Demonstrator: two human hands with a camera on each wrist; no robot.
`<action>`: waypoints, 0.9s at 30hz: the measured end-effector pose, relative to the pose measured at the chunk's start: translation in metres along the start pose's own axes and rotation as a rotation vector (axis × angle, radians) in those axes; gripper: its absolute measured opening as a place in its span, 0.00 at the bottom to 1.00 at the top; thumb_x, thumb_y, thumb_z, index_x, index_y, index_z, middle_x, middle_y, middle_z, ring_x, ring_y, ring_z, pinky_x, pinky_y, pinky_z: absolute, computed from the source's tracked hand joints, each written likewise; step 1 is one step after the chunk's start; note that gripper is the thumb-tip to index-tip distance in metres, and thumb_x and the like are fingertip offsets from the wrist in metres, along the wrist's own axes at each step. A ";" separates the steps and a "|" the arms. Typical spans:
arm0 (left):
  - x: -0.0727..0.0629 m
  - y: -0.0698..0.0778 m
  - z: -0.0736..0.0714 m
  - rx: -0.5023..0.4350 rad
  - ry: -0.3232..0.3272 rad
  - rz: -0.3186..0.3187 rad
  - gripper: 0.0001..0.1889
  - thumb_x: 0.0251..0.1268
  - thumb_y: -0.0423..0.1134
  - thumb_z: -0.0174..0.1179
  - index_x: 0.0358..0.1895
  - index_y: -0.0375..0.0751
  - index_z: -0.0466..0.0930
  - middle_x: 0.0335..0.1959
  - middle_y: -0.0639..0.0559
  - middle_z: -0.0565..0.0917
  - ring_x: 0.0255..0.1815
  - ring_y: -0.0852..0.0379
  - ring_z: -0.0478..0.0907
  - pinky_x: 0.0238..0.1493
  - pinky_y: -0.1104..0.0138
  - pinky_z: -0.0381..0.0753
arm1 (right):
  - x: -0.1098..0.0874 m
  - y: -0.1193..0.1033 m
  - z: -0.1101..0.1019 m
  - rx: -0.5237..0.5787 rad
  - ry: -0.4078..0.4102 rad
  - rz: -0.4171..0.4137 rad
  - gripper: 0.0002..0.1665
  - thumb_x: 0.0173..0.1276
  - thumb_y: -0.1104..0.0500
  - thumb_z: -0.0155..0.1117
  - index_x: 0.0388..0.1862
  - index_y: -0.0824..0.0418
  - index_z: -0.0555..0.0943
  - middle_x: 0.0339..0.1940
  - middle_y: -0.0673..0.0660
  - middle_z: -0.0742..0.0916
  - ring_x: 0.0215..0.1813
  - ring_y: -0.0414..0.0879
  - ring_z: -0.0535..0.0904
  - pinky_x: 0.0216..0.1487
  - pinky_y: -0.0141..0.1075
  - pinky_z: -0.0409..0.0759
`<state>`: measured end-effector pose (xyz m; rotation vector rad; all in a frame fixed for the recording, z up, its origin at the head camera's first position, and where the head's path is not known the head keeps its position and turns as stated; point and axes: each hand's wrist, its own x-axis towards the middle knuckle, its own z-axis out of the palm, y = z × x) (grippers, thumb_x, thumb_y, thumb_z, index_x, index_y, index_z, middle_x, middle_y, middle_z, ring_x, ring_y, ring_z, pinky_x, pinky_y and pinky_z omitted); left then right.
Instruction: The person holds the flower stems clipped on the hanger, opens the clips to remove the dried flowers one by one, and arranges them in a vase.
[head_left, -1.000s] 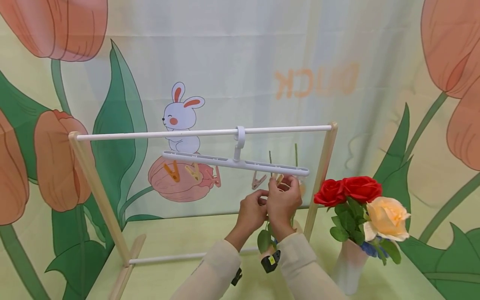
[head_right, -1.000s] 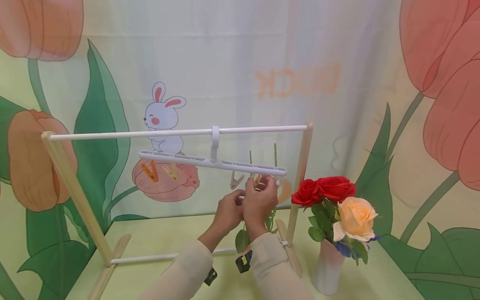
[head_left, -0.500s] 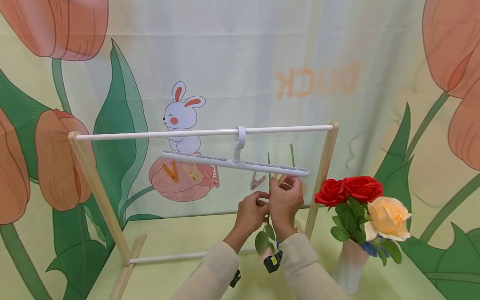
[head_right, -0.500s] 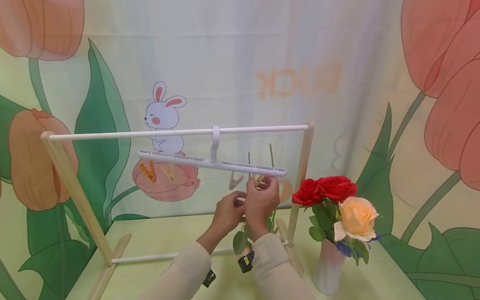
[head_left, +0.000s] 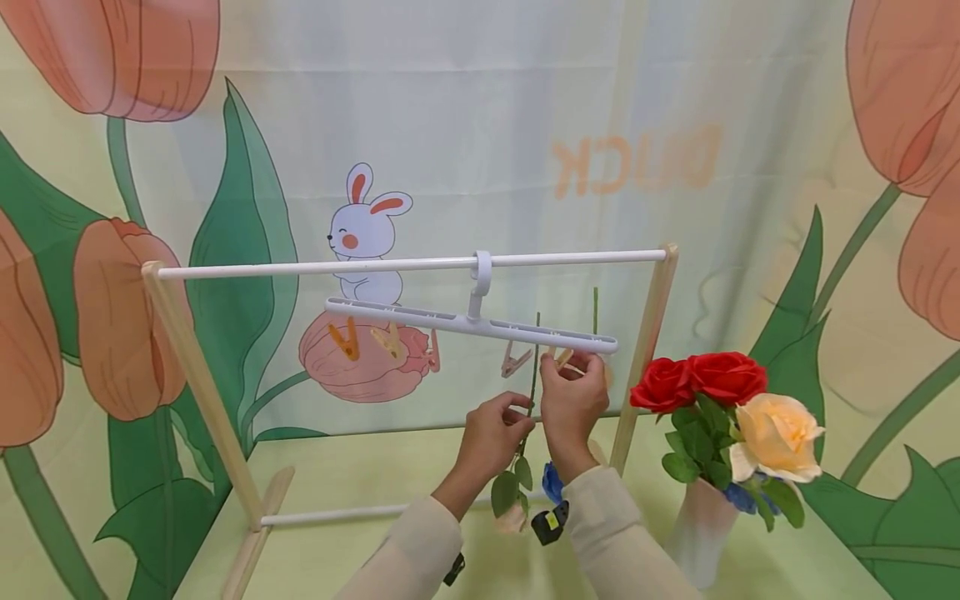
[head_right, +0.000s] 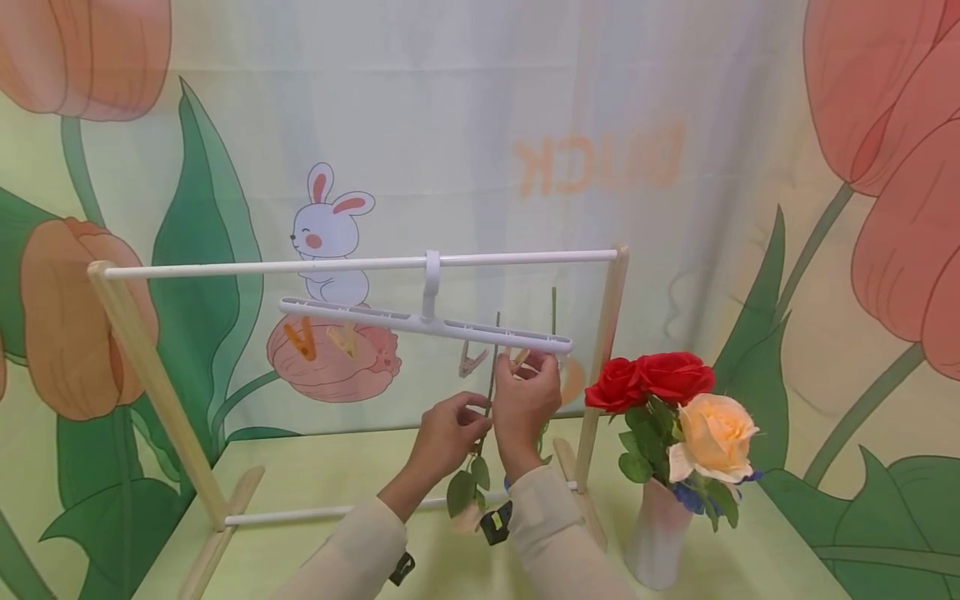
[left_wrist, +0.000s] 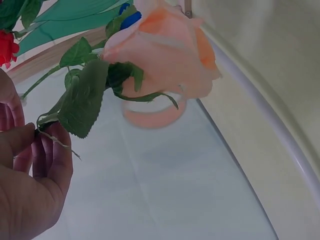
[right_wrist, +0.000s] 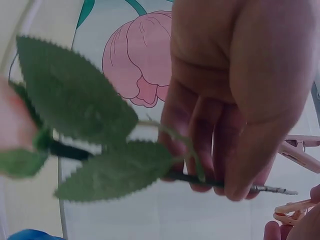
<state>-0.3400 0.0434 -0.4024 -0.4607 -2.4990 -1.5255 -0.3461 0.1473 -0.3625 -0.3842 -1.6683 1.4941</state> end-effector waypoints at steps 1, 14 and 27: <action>-0.002 0.000 -0.001 0.016 0.002 0.007 0.10 0.67 0.37 0.66 0.51 0.46 0.85 0.36 0.49 0.91 0.33 0.58 0.87 0.33 0.66 0.86 | 0.000 0.000 -0.001 -0.002 -0.004 0.001 0.23 0.62 0.54 0.74 0.50 0.64 0.80 0.47 0.60 0.89 0.45 0.54 0.89 0.46 0.49 0.87; -0.022 -0.008 -0.019 0.115 0.008 0.075 0.08 0.67 0.35 0.65 0.47 0.46 0.87 0.31 0.52 0.89 0.31 0.60 0.84 0.35 0.65 0.84 | 0.001 0.007 -0.014 -0.008 -0.052 0.002 0.24 0.62 0.54 0.74 0.54 0.62 0.81 0.50 0.58 0.89 0.45 0.53 0.89 0.37 0.20 0.78; -0.038 -0.007 -0.051 0.189 0.016 0.140 0.07 0.68 0.34 0.65 0.45 0.47 0.88 0.27 0.55 0.87 0.25 0.65 0.74 0.29 0.72 0.75 | 0.004 0.016 -0.037 -0.071 -0.151 0.027 0.27 0.67 0.50 0.71 0.61 0.59 0.78 0.56 0.57 0.86 0.53 0.52 0.85 0.50 0.35 0.84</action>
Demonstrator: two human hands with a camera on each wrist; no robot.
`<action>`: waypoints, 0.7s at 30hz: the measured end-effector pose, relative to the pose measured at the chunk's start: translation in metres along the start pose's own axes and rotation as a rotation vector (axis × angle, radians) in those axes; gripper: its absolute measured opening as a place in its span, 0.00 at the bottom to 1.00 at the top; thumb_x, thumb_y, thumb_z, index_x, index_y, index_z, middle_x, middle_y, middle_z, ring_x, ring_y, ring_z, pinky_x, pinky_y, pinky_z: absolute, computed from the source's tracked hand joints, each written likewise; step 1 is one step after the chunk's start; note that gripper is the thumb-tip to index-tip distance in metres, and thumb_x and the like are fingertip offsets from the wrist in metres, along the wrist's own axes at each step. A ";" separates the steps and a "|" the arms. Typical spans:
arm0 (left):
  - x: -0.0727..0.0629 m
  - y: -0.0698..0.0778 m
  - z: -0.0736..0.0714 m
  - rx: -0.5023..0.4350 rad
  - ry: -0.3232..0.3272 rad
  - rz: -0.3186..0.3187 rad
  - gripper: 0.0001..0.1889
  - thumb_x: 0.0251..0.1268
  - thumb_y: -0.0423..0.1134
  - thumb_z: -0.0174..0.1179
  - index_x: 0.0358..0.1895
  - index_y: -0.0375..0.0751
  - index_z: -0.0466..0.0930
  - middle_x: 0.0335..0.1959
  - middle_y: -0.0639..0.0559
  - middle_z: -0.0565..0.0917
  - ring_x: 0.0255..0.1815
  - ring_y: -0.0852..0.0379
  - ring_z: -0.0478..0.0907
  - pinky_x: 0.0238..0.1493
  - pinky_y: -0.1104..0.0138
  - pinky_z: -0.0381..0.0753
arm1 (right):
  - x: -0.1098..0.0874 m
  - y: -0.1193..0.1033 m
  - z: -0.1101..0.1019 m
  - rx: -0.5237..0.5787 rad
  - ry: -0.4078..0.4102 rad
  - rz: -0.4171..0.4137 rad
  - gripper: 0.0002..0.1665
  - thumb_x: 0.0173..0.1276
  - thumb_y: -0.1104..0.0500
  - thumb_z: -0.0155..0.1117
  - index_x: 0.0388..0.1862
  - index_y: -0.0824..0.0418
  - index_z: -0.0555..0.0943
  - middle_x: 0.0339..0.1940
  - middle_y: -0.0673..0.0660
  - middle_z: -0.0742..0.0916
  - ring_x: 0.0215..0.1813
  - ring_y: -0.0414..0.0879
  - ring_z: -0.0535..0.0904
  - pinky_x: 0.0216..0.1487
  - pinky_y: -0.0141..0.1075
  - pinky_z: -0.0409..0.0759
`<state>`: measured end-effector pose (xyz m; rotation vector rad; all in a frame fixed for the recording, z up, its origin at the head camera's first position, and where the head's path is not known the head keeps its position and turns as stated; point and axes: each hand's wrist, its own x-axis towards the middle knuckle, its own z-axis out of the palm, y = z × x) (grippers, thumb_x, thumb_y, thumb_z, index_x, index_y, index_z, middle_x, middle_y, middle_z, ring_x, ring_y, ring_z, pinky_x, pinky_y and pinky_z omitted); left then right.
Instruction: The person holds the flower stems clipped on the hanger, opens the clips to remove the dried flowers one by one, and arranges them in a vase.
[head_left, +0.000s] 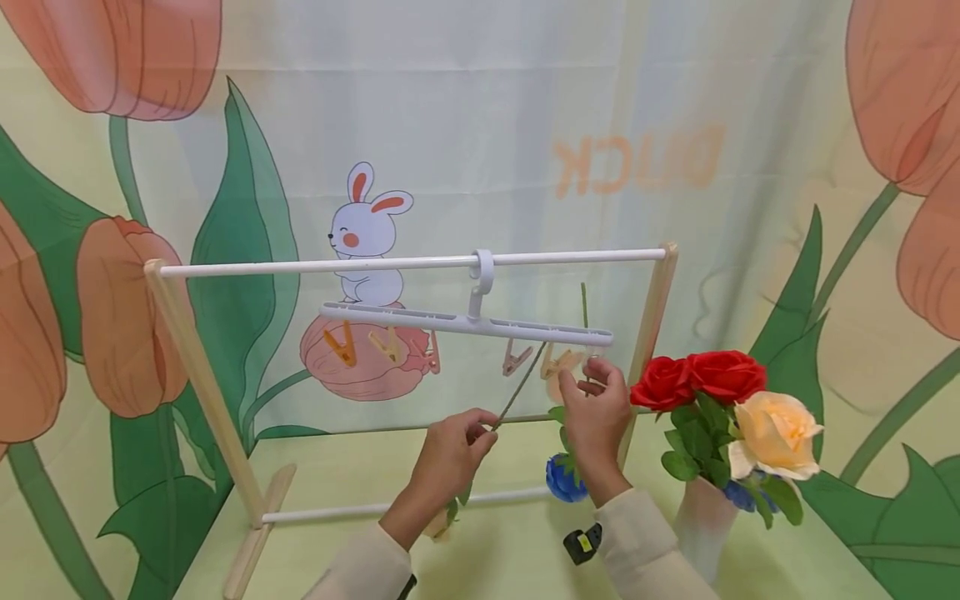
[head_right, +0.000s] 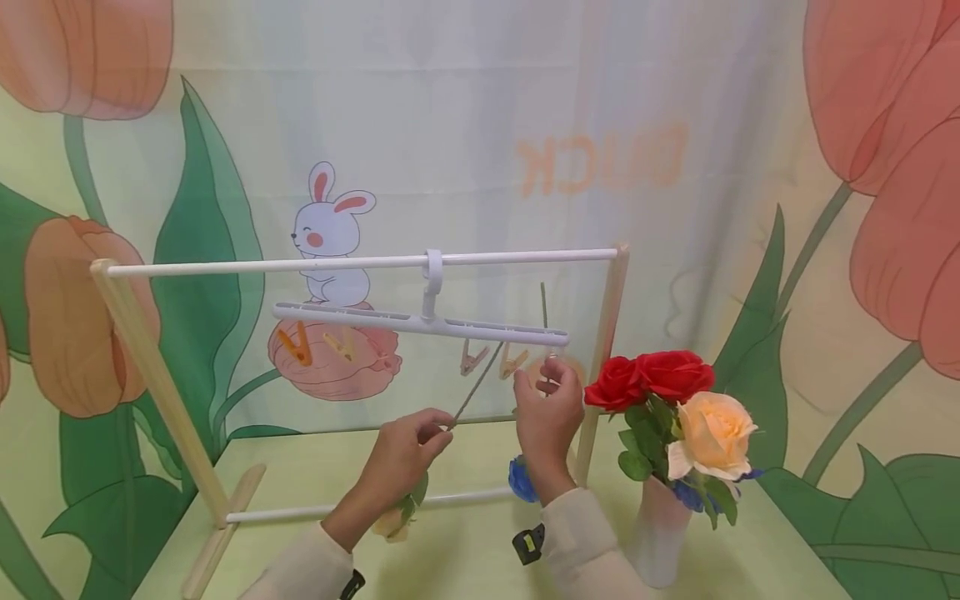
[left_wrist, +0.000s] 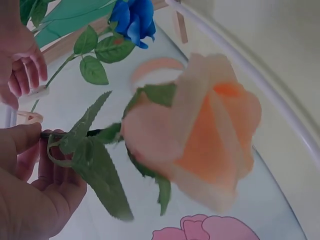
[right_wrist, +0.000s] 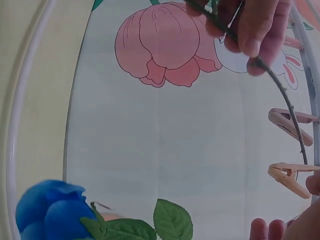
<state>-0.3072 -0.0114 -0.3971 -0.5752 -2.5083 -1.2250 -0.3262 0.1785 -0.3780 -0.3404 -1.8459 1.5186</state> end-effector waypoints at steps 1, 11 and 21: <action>-0.001 -0.001 -0.002 0.011 0.002 0.002 0.07 0.68 0.35 0.65 0.45 0.47 0.88 0.28 0.55 0.87 0.25 0.65 0.74 0.29 0.72 0.75 | -0.001 0.000 -0.002 -0.004 -0.003 -0.004 0.27 0.67 0.50 0.71 0.61 0.59 0.78 0.57 0.57 0.86 0.53 0.52 0.84 0.49 0.34 0.83; -0.009 -0.001 -0.019 0.201 0.074 0.133 0.06 0.66 0.34 0.67 0.43 0.46 0.89 0.30 0.55 0.85 0.32 0.61 0.81 0.32 0.72 0.78 | -0.011 0.003 -0.013 -0.023 0.017 -0.181 0.23 0.67 0.56 0.72 0.59 0.61 0.80 0.52 0.59 0.87 0.51 0.53 0.83 0.46 0.25 0.79; -0.005 0.013 -0.022 0.449 0.138 0.279 0.04 0.65 0.38 0.69 0.40 0.52 0.89 0.29 0.56 0.82 0.32 0.56 0.80 0.28 0.66 0.79 | -0.019 0.001 -0.017 -0.168 -0.081 -0.764 0.15 0.56 0.64 0.77 0.44 0.62 0.86 0.43 0.61 0.87 0.49 0.57 0.80 0.49 0.48 0.78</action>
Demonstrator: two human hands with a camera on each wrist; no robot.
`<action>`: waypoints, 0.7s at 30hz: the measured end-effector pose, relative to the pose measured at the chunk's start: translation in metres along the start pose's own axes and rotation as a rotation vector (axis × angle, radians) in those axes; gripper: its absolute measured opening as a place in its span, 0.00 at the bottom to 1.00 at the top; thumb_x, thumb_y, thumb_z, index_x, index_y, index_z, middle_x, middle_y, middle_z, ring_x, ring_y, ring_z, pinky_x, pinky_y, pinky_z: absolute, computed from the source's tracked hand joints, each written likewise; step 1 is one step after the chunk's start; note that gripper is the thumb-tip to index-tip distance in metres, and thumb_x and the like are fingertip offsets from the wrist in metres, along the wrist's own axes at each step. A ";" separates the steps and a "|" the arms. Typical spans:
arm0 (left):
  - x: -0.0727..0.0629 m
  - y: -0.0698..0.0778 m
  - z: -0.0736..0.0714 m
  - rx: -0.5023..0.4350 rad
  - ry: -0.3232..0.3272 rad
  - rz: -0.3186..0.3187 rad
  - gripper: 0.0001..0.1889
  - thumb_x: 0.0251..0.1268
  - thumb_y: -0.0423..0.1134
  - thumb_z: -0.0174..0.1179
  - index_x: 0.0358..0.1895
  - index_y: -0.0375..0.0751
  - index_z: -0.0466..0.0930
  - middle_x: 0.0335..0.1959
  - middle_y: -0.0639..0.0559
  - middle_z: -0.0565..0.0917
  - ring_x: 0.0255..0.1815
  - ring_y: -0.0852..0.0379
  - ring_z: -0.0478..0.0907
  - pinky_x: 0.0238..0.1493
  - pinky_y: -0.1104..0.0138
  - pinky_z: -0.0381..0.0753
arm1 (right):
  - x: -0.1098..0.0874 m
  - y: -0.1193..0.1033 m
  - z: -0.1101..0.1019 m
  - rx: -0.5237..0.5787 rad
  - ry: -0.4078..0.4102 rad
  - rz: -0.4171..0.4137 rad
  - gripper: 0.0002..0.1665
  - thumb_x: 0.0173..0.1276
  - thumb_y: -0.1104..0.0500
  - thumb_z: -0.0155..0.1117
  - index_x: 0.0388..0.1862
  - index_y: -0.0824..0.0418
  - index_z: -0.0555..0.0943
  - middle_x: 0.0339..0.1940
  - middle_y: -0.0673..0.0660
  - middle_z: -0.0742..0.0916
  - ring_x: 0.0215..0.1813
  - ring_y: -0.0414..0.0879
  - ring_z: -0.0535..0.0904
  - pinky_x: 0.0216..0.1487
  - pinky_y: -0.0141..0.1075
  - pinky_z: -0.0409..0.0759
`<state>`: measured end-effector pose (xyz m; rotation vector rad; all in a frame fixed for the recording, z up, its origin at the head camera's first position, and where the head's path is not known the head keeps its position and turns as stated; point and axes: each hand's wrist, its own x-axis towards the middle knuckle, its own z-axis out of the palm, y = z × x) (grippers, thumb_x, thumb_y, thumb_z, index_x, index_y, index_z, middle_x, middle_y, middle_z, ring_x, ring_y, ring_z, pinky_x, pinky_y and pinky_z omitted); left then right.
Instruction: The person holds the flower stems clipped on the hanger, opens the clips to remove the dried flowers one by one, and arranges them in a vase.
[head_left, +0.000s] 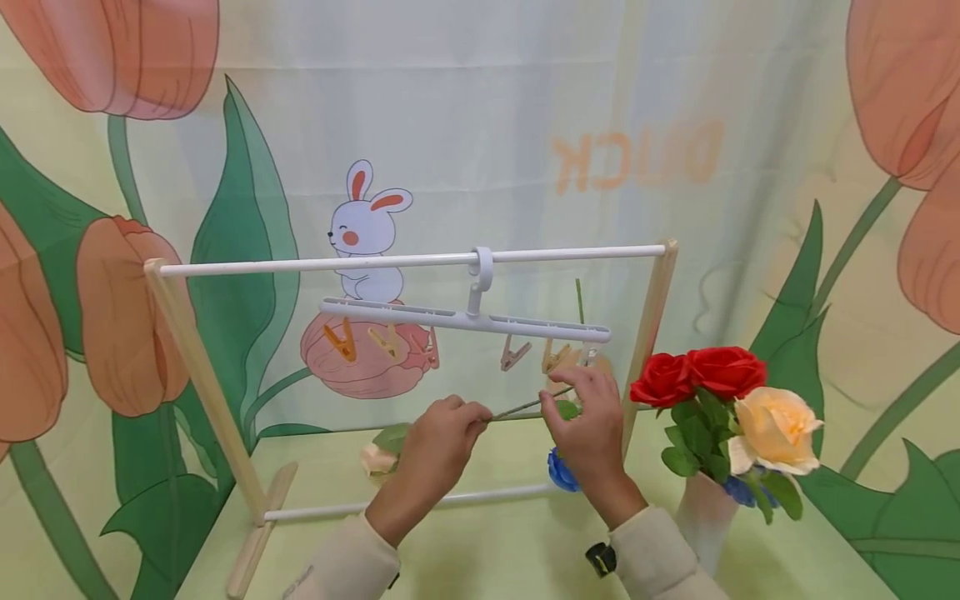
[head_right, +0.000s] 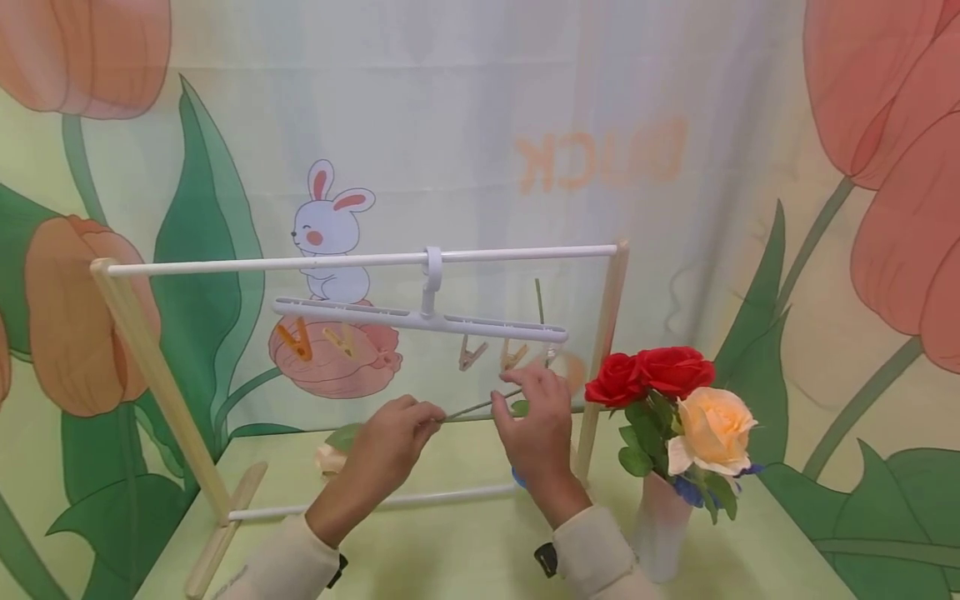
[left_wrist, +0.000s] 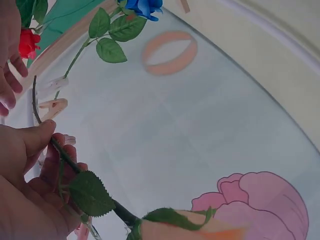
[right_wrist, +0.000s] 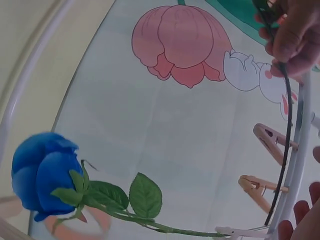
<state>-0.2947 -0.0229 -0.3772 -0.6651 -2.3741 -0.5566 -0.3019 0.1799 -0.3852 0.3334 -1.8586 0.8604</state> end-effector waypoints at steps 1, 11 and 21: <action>0.001 0.002 -0.001 0.018 0.010 0.014 0.04 0.64 0.37 0.69 0.39 0.51 0.89 0.28 0.55 0.81 0.31 0.55 0.80 0.27 0.66 0.78 | -0.001 0.000 0.000 -0.020 -0.035 -0.053 0.15 0.55 0.64 0.78 0.42 0.61 0.86 0.43 0.60 0.87 0.48 0.57 0.80 0.49 0.50 0.78; 0.008 0.011 0.003 0.211 0.059 0.119 0.05 0.58 0.40 0.73 0.37 0.53 0.90 0.26 0.54 0.82 0.26 0.54 0.79 0.23 0.64 0.77 | -0.008 -0.002 0.005 -0.209 -0.281 -0.283 0.17 0.50 0.59 0.85 0.38 0.53 0.88 0.39 0.52 0.85 0.45 0.53 0.81 0.43 0.47 0.81; 0.006 0.018 0.000 0.287 0.046 0.148 0.05 0.56 0.39 0.74 0.35 0.52 0.91 0.24 0.53 0.81 0.25 0.54 0.77 0.22 0.65 0.73 | -0.012 -0.002 0.010 -0.273 -0.274 -0.398 0.12 0.51 0.62 0.82 0.32 0.50 0.87 0.32 0.49 0.86 0.38 0.49 0.80 0.34 0.41 0.75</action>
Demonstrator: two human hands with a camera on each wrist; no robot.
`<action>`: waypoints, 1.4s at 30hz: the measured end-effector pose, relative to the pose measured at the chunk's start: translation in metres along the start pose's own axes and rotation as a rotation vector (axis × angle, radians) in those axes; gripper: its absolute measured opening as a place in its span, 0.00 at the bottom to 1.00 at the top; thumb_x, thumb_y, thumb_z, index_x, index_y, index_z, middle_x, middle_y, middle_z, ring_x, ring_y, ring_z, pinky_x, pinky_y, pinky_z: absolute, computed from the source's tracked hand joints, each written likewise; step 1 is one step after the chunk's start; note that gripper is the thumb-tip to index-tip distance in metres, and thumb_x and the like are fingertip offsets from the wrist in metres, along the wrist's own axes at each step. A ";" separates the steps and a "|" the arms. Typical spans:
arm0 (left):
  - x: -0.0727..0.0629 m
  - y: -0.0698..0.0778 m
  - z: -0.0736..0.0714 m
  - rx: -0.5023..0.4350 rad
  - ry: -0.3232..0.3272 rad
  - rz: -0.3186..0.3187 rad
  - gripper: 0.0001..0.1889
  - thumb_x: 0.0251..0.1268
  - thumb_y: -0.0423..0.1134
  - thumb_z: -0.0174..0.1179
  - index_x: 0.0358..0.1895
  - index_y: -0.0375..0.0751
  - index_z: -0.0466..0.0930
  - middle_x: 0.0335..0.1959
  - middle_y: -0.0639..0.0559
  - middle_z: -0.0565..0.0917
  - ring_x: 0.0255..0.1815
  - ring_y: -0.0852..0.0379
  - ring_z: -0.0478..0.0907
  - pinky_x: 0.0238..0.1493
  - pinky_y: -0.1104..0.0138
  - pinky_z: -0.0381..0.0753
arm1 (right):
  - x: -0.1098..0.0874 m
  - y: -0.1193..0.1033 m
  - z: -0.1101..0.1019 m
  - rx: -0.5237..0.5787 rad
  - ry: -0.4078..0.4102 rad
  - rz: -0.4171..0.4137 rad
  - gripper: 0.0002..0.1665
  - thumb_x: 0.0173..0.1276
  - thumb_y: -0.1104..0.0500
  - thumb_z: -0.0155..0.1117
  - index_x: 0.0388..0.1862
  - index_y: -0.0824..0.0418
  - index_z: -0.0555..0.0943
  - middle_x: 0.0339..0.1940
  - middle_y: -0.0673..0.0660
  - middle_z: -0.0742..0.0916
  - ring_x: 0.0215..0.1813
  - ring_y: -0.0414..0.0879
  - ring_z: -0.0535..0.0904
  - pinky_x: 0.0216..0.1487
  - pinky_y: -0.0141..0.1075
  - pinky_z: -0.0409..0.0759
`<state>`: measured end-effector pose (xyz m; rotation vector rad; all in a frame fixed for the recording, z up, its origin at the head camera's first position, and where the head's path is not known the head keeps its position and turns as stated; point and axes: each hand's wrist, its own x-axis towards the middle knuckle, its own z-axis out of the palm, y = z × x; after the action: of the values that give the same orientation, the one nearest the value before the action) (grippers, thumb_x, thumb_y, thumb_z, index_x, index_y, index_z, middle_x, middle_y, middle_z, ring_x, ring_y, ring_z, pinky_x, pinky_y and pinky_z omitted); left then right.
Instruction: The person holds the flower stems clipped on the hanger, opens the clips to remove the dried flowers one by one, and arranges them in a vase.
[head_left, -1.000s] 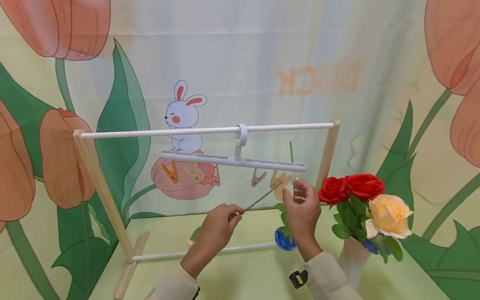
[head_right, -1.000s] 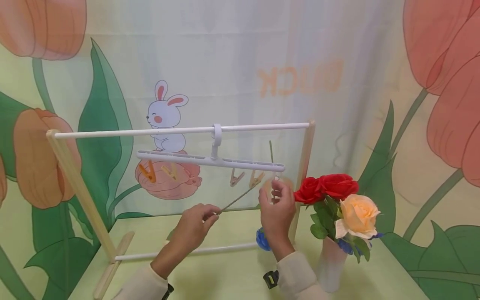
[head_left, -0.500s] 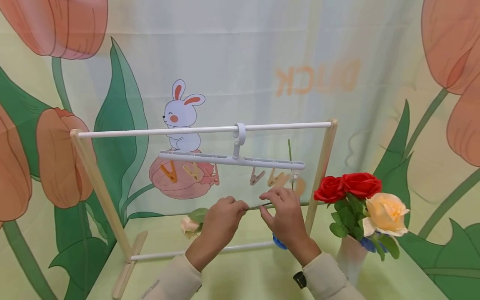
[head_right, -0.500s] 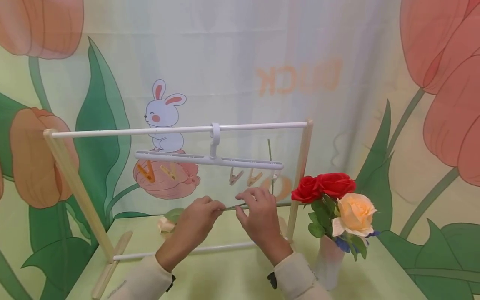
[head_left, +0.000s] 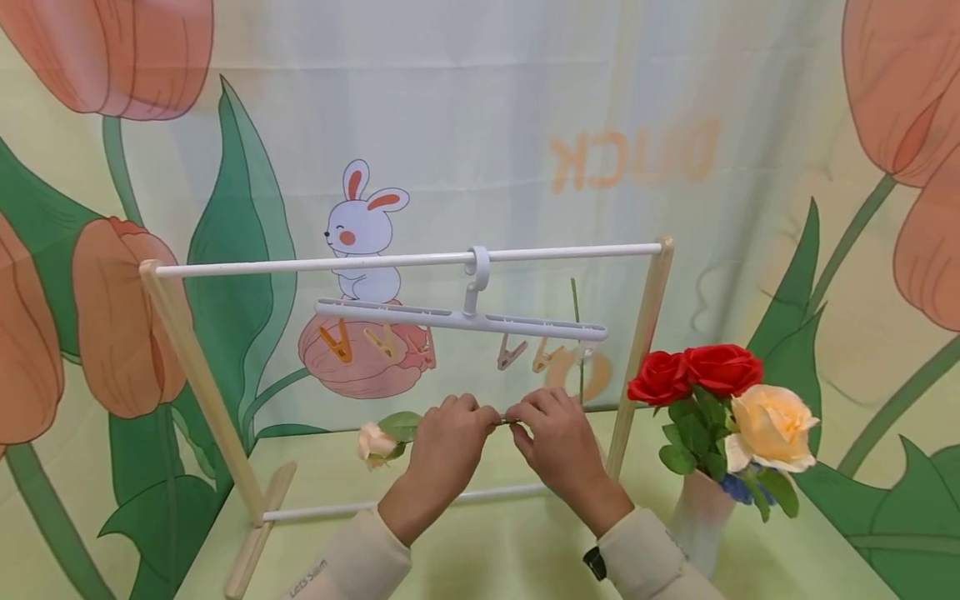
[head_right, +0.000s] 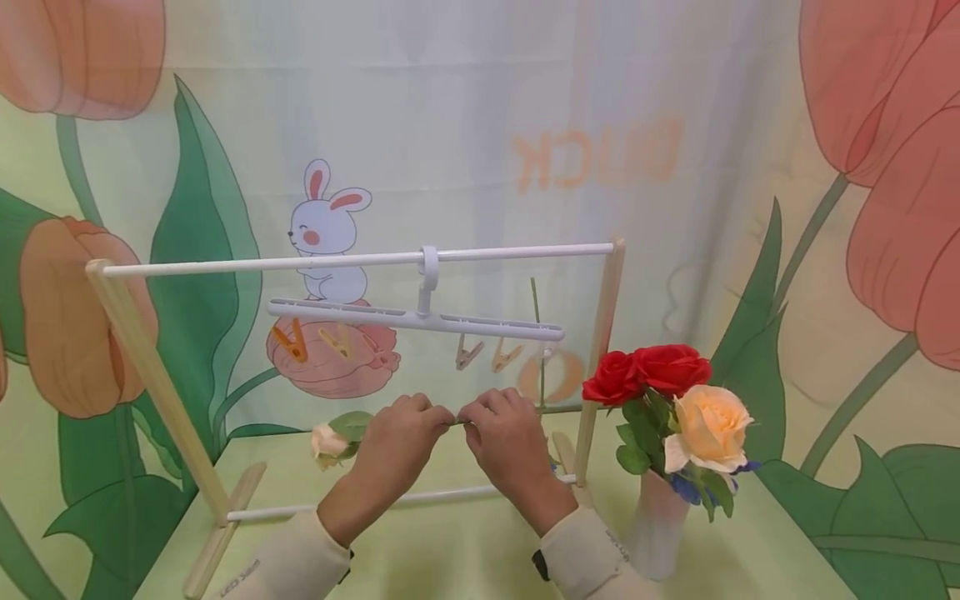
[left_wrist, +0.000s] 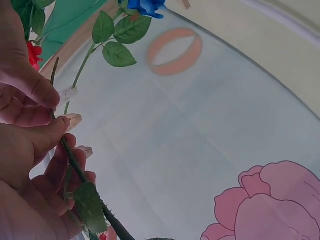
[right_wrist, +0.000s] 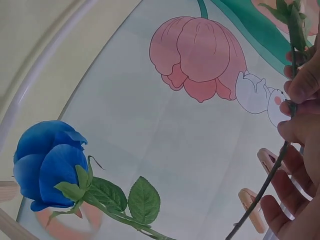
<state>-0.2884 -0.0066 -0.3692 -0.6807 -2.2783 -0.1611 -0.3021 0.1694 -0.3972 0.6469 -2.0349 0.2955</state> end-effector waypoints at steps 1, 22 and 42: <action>0.000 0.001 0.000 0.006 0.000 0.002 0.04 0.56 0.39 0.74 0.35 0.52 0.91 0.24 0.53 0.81 0.25 0.54 0.77 0.22 0.65 0.74 | 0.000 0.000 0.000 -0.004 0.002 -0.009 0.12 0.52 0.62 0.82 0.32 0.50 0.87 0.32 0.48 0.86 0.37 0.49 0.80 0.34 0.41 0.76; -0.010 0.005 0.012 -0.022 0.184 0.067 0.09 0.52 0.34 0.77 0.34 0.50 0.88 0.30 0.55 0.83 0.32 0.54 0.79 0.32 0.64 0.78 | -0.008 -0.001 -0.004 0.002 0.032 0.046 0.11 0.51 0.62 0.83 0.30 0.52 0.88 0.30 0.47 0.87 0.33 0.46 0.82 0.30 0.37 0.83; -0.005 0.028 0.040 -0.466 -0.117 -0.134 0.10 0.67 0.39 0.67 0.49 0.45 0.86 0.42 0.51 0.87 0.40 0.54 0.86 0.38 0.63 0.85 | -0.014 0.016 -0.044 0.194 0.120 0.574 0.06 0.61 0.65 0.76 0.37 0.59 0.89 0.32 0.55 0.91 0.31 0.48 0.87 0.34 0.43 0.89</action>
<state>-0.2955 0.0277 -0.4036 -0.7854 -2.4200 -0.7511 -0.2731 0.2071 -0.3857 0.1365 -2.0544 0.8536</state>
